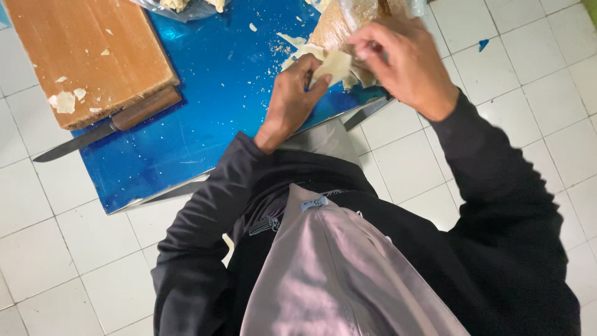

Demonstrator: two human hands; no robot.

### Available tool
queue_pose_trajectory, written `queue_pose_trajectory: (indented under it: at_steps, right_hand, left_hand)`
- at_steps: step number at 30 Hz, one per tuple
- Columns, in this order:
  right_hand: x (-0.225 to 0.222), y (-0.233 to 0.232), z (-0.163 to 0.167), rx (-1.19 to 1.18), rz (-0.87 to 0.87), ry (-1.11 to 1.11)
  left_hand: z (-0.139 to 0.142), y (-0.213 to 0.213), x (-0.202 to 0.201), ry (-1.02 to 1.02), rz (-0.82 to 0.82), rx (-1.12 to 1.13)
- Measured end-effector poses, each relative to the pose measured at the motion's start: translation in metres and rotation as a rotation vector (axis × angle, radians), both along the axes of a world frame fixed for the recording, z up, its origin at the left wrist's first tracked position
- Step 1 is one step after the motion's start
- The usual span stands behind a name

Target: The person takes thin pale dough sheets from a blue work table, places a portion of brown filling taken from a large open plastic bag onto a sheet, and folds the sheet over the filling by hand, setting the finished wrap aside and repeating with more sheets.

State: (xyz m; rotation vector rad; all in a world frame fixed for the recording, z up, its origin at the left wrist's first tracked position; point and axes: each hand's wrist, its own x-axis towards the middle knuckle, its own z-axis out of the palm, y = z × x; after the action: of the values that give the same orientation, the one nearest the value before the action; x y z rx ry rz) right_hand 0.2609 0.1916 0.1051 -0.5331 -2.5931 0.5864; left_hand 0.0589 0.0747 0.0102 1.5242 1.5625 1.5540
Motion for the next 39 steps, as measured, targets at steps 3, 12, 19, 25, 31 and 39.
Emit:
queue_pose_trajectory:
  at_steps: [3, 12, 19, 25, 31, 39]
  right_hand:
    - [0.018, -0.017, -0.02, 0.571, -0.181, -0.253]
    - [0.025, -0.05, -0.071, 0.431, -0.204, -0.125]
    - [0.035, -0.039, -0.035, -0.22, -0.149, 0.193]
    - [0.022, -0.028, -0.02, -0.746, -0.063, 0.339]
    - [-0.007, -0.02, -0.031, -0.904, 0.055, 0.438]
    - [-0.025, -0.014, -0.044, -0.998, 0.08, 0.562]
  left_hand:
    - [-0.002, -0.01, -0.006, 0.0, 0.059, -0.1]
    - [-0.017, 0.01, 0.007, -0.015, -0.085, -0.048]
    - [-0.006, 0.011, 0.021, 0.425, 0.098, 0.106]
    - [-0.001, 0.015, 0.018, -0.017, -0.022, 0.142]
    - [-0.005, 0.007, 0.006, -0.683, -0.265, 0.032]
    - [-0.014, -0.005, -0.006, -1.101, -0.329, 0.003]
